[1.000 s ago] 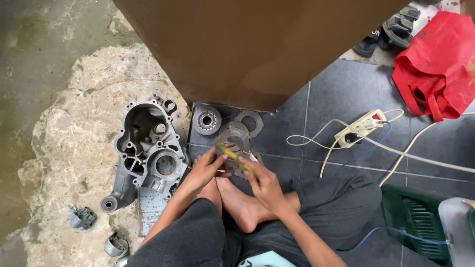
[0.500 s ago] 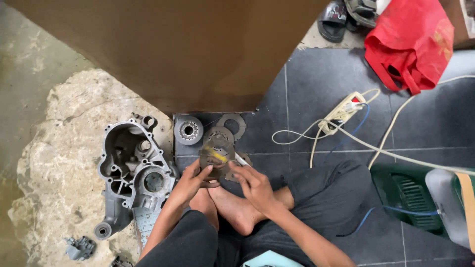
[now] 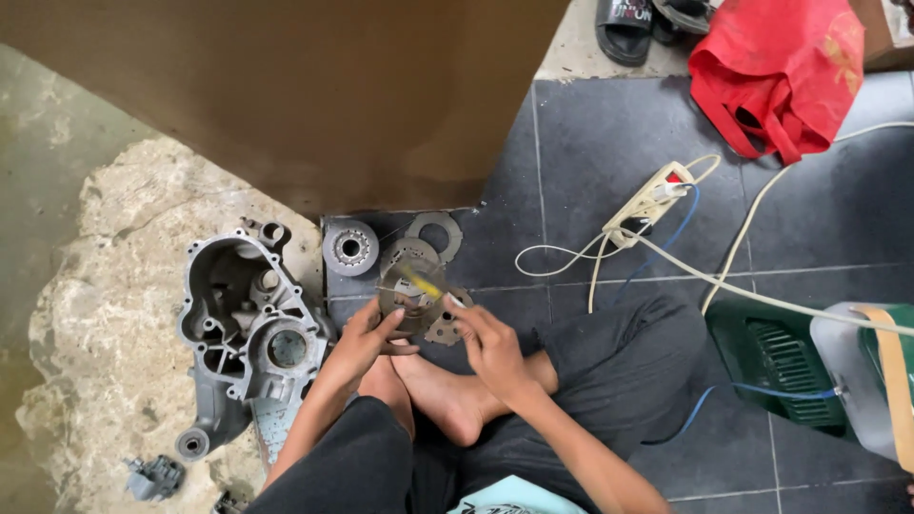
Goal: Cleaning individual motorcycle clutch plates using a small brush and a scraping tool.
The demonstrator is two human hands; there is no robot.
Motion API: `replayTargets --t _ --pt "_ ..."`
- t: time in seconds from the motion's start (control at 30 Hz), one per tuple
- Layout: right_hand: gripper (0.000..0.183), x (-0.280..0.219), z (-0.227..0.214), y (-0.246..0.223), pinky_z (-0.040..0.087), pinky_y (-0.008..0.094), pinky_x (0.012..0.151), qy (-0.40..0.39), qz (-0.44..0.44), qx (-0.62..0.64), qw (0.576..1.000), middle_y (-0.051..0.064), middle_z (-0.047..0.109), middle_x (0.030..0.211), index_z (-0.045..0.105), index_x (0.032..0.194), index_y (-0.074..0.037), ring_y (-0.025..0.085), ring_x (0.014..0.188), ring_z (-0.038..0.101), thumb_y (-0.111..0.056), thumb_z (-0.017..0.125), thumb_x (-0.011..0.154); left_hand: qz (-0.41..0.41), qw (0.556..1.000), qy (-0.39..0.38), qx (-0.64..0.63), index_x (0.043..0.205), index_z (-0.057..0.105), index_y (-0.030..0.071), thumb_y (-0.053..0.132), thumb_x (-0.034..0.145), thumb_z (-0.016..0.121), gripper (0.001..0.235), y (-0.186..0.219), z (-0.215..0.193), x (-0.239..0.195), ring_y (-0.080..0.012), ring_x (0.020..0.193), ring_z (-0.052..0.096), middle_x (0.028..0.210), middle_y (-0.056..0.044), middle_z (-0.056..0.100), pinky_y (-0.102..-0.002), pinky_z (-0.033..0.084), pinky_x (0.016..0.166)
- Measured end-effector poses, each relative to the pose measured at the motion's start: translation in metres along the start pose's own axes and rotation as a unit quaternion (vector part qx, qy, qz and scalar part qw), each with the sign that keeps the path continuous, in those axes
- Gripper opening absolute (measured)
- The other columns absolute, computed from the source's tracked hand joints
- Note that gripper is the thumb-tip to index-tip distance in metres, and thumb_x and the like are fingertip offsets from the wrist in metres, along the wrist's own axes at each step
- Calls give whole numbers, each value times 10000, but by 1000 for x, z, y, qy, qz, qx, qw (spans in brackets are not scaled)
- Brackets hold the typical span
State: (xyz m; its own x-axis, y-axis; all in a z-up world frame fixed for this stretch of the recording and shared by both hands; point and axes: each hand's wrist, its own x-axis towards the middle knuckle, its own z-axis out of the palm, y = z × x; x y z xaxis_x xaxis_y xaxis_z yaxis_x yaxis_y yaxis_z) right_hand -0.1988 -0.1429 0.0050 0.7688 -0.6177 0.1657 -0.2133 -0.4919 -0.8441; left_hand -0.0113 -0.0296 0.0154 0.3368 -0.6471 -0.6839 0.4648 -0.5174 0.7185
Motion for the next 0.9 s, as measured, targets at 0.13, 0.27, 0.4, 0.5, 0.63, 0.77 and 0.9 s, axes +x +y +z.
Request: replayTargets --t 0.13,0.27,0.4,0.5,0.63,0.77,0.9 --pt "228 -11 11 8 626 384 705 11 8 22 1000 102 745 930 741 1191 -132 302 810 754 -165 595 1019 6 1000 -17 4 1443 506 -55 134 1060 509 428 -2 -3 1 -574 1213 579 1407 -377 511 -582 650 880" --pt "246 1 3 4 622 383 679 10 7 17 1000 88 744 896 733 1217 -147 287 769 754 -148 599 1010 6 1000 -14 0 1342 573 -77 123 1059 497 355 7 -1 -8 -579 1210 588 1370 -402 535 -574 649 877" --pt "235 -2 8 8 618 369 682 6 2 5 1000 64 742 897 739 1201 -164 269 761 751 -175 597 1015 8 1000 -25 -7 1343 565 -85 92 1052 510 345 -20 -16 7 -589 1174 606 1365 -412 514 -584 665 856" --pt "293 1 9 -3 632 383 706 -40 -27 -21 999 44 735 896 727 1262 -217 280 791 756 -170 572 1017 3 1000 -22 -14 1371 570 -63 119 1055 541 367 -30 -21 14 -519 1124 669 1318 -351 593 -551 677 811" --pt "265 8 12 -5 632 384 640 -13 -11 12 1000 88 761 908 738 1227 -163 288 743 761 -154 577 1018 9 999 -9 -34 1329 601 -46 104 1043 541 329 -22 -20 6 -527 1093 681 1294 -356 606 -578 662 789" --pt "224 5 19 -12 636 384 669 -60 -30 7 998 77 763 909 747 1177 -182 304 776 765 -174 605 1004 2 998 12 -69 1322 576 -93 68 1042 528 327 -58 -34 25 -490 1038 710 1244 -335 619 -566 655 754" --pt "299 23 12 -14 633 370 665 -20 -10 28 999 86 797 992 725 1274 -156 285 790 777 -140 572 1017 16 998 6 -59 1273 623 -48 104 1048 532 286 -25 -23 8 -494 1065 707 1264 -332 637 -567 669 767"
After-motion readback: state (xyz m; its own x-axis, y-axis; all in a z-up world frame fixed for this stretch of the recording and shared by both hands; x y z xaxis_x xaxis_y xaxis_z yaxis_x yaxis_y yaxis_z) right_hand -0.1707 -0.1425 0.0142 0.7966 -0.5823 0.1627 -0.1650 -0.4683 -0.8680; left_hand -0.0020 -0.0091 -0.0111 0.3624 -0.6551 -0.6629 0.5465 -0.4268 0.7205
